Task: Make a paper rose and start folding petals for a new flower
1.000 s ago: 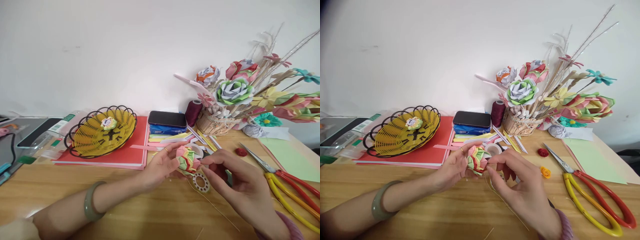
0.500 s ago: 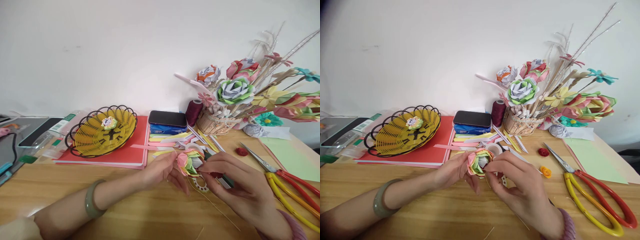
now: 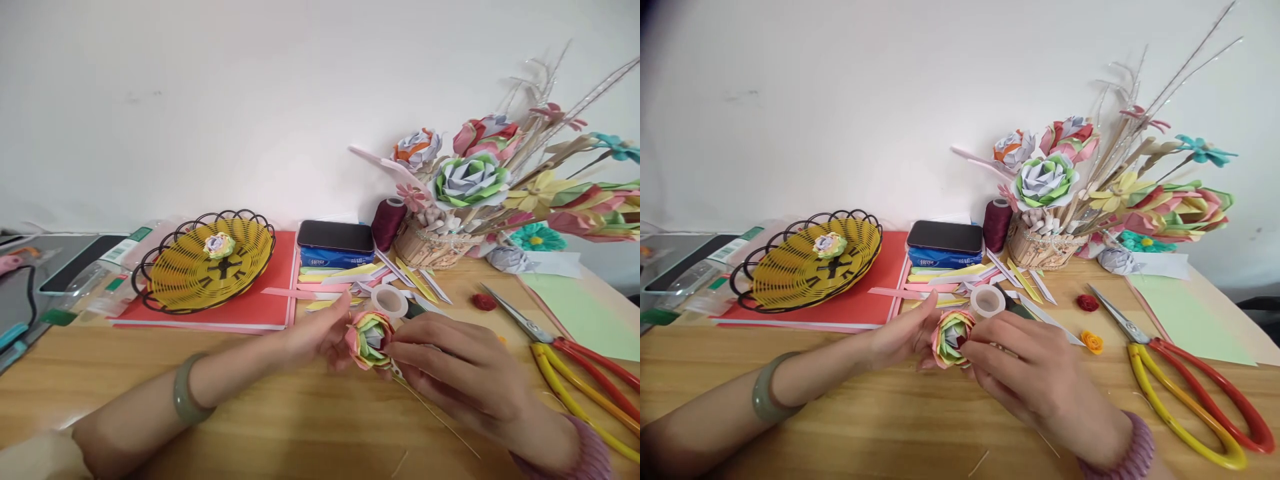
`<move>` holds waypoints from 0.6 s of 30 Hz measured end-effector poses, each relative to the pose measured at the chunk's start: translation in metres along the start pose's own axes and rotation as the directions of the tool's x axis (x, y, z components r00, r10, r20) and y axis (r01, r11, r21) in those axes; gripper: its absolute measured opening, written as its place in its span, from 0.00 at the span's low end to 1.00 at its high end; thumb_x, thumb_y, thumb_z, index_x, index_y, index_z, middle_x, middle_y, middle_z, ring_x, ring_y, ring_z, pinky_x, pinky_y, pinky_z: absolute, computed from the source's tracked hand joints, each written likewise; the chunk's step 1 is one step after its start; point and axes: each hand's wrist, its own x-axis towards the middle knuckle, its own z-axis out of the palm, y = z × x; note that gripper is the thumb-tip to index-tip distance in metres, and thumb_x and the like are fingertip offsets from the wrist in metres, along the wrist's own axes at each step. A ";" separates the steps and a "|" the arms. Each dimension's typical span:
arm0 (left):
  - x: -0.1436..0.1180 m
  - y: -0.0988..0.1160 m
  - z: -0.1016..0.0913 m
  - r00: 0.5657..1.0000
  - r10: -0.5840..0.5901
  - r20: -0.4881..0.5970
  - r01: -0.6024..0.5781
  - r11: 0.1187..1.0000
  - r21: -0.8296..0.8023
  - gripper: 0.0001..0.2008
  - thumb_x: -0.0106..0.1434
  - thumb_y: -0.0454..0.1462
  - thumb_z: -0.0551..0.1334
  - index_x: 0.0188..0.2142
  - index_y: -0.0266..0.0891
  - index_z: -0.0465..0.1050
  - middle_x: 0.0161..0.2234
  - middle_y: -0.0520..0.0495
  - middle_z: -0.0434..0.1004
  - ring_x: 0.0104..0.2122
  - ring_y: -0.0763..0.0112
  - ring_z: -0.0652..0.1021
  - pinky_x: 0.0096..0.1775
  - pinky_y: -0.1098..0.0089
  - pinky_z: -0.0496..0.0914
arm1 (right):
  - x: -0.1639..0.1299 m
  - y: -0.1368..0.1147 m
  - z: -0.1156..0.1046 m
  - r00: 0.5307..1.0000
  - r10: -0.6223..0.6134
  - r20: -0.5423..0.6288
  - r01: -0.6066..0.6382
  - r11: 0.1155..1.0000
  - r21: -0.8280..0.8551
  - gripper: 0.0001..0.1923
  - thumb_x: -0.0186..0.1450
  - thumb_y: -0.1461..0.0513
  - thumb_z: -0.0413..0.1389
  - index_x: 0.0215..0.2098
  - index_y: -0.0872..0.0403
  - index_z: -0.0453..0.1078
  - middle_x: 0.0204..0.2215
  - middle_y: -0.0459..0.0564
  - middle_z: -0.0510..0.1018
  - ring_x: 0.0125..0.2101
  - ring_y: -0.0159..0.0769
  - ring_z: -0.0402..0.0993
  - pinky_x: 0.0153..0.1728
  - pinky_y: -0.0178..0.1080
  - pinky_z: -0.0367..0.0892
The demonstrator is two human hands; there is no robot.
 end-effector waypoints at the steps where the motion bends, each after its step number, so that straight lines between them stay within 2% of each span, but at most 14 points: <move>1: 0.000 0.001 0.000 0.999 -0.016 0.038 0.016 1.000 0.018 0.36 0.56 0.62 0.40 0.35 0.34 0.70 0.23 0.46 0.74 0.14 0.80 0.60 0.16 0.77 0.50 | 0.000 0.000 0.000 1.000 -0.011 0.011 0.011 1.000 0.004 0.10 0.61 0.69 0.51 0.41 0.52 0.65 0.34 0.51 0.74 0.32 0.34 0.71 0.28 0.35 0.65; 3: 0.000 0.002 0.000 0.993 -0.038 0.112 0.033 0.998 0.044 0.37 0.57 0.61 0.37 0.31 0.34 0.69 0.22 0.45 0.74 0.12 0.81 0.57 0.15 0.75 0.48 | 0.000 0.000 0.000 0.999 -0.025 0.028 0.025 1.000 0.015 0.10 0.62 0.70 0.50 0.40 0.52 0.65 0.34 0.51 0.74 0.33 0.34 0.71 0.29 0.35 0.65; 5: 0.000 0.002 0.001 0.989 -0.040 0.146 0.036 0.999 0.030 0.35 0.58 0.60 0.39 0.29 0.34 0.69 0.20 0.46 0.74 0.11 0.81 0.56 0.16 0.75 0.48 | 0.000 0.000 0.000 0.999 -0.025 0.037 0.024 1.000 0.019 0.10 0.62 0.70 0.50 0.40 0.52 0.65 0.35 0.50 0.74 0.34 0.34 0.71 0.29 0.34 0.66; 9: -0.001 0.003 0.001 0.998 -0.050 0.045 0.053 0.997 -0.061 0.26 0.58 0.55 0.50 0.29 0.34 0.69 0.20 0.49 0.73 0.13 0.81 0.60 0.17 0.76 0.50 | -0.001 0.000 0.001 1.000 0.004 0.005 -0.004 1.000 -0.008 0.11 0.62 0.69 0.50 0.41 0.52 0.66 0.35 0.50 0.74 0.34 0.33 0.71 0.29 0.34 0.66; 12: -0.002 0.004 -0.001 0.999 -0.045 0.026 0.049 0.988 -0.146 0.23 0.56 0.53 0.54 0.32 0.33 0.71 0.24 0.47 0.73 0.17 0.78 0.66 0.19 0.76 0.58 | 0.000 -0.001 0.003 0.989 0.075 -0.124 -0.078 0.997 -0.024 0.13 0.60 0.70 0.53 0.42 0.50 0.65 0.34 0.49 0.74 0.35 0.33 0.72 0.31 0.34 0.68; 15: -0.002 0.004 -0.003 0.995 0.023 0.098 -0.002 0.977 -0.212 0.24 0.57 0.51 0.53 0.40 0.33 0.70 0.29 0.44 0.75 0.23 0.71 0.73 0.21 0.74 0.65 | 0.002 -0.004 0.004 0.926 0.240 -0.292 -0.244 0.970 0.023 0.13 0.59 0.70 0.54 0.40 0.48 0.66 0.32 0.48 0.74 0.31 0.33 0.72 0.31 0.35 0.68; 18: -0.002 0.006 -0.001 0.983 0.127 0.133 -0.086 0.957 -0.277 0.22 0.57 0.45 0.53 0.48 0.37 0.65 0.37 0.42 0.74 0.28 0.66 0.76 0.21 0.74 0.68 | 0.003 -0.008 0.004 0.842 0.416 -0.343 -0.387 0.910 0.151 0.07 0.59 0.67 0.54 0.35 0.49 0.67 0.28 0.46 0.74 0.26 0.32 0.70 0.26 0.35 0.67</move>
